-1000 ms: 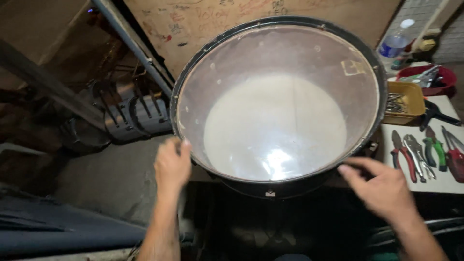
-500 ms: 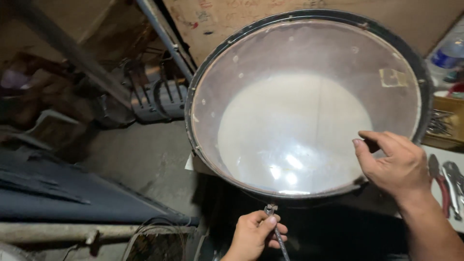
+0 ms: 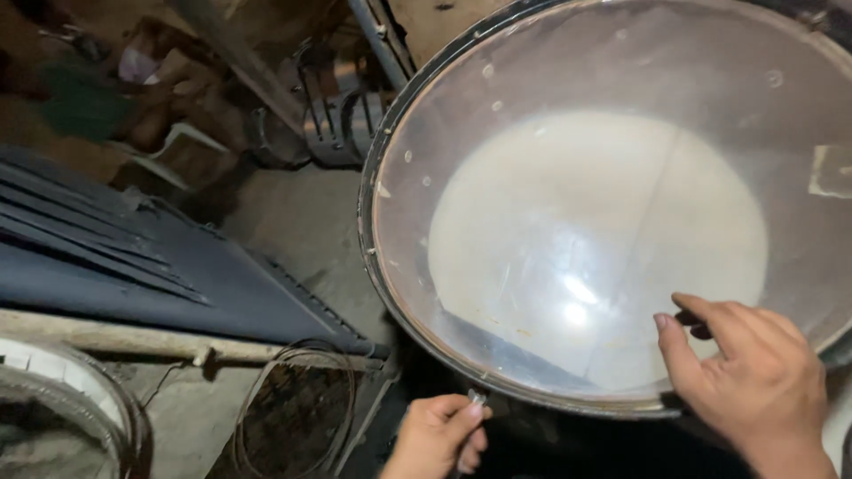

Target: Adjusting the tension rods on a drum using a wrench to repair or tune the instrument.

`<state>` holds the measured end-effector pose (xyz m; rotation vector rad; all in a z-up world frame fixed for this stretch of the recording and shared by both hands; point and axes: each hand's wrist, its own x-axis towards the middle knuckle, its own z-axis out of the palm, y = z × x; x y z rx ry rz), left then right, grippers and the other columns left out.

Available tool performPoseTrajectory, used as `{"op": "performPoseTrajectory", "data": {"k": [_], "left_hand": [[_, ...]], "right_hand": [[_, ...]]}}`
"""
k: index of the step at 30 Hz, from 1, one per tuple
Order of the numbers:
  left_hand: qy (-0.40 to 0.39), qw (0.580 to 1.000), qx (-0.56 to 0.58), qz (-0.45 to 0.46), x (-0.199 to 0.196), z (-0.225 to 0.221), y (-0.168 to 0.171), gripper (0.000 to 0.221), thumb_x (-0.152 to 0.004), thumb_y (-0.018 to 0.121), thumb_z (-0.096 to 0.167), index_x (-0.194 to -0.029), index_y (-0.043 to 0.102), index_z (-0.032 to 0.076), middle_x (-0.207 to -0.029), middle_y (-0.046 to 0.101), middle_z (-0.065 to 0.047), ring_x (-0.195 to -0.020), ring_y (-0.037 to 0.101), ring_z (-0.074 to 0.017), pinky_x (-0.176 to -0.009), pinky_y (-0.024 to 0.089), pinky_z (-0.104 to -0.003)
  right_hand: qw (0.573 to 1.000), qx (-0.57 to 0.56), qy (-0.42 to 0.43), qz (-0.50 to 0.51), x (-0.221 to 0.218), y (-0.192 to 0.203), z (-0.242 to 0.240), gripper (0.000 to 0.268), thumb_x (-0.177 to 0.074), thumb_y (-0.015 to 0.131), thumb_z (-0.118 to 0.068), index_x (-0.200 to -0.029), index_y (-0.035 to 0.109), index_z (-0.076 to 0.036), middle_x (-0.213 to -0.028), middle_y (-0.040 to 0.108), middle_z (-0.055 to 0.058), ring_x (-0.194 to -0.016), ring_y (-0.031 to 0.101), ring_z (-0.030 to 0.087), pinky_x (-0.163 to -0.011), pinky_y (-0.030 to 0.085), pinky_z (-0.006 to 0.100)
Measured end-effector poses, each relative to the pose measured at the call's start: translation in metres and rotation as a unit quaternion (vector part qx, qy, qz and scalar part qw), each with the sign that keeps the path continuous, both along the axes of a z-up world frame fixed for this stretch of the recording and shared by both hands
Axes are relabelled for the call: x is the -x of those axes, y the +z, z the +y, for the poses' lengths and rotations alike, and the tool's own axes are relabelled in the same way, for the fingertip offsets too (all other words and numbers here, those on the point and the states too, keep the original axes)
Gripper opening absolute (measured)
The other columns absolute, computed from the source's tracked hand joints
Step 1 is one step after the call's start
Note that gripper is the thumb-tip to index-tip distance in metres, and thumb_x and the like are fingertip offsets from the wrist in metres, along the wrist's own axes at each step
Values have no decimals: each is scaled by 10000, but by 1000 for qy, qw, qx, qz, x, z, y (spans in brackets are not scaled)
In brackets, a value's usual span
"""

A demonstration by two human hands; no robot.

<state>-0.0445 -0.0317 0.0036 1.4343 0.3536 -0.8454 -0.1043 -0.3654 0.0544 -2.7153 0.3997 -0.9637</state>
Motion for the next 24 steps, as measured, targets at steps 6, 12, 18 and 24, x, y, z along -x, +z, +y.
{"op": "performPoseTrajectory", "data": {"k": [6, 12, 18, 24], "left_hand": [[-359, 784, -245, -443, -56, 6, 70, 266, -966, 680, 338, -987, 795, 100, -945, 829, -36, -867, 785, -222, -758, 560, -353], [-398, 632, -367, -555, -59, 15, 85, 202, -962, 712, 342, -953, 774, 150, -846, 708, -20, -784, 624, -236, -815, 429, -416], [-115, 914, -355, -161, -19, 26, 39, 194, -862, 771, 228, -1012, 867, 153, -915, 893, 34, -849, 772, -72, -835, 585, -222], [34, 997, -34, -59, 22, -8, -6, 206, -919, 741, 110, -979, 644, -61, -814, 810, -307, -639, 792, -343, -552, 641, -375]], "right_hand": [[999, -35, 24, -32, -3, 5, -2, 142, -956, 837, -159, -1054, 833, -56, -958, 779, 60, -879, 715, 247, -878, 574, 396], [996, -71, 41, -29, -7, 3, -10, 182, -946, 858, -187, -1061, 831, -49, -872, 745, 41, -745, 652, 243, -776, 539, 371], [997, -63, 31, -31, -7, 4, -7, 165, -953, 863, -156, -1070, 836, -43, -935, 772, 59, -835, 703, 268, -825, 557, 414], [999, 6, 22, -37, -1, -4, -10, 151, -982, 840, -211, -1101, 849, -118, -981, 781, 20, -862, 706, 271, -829, 554, 368]]}}
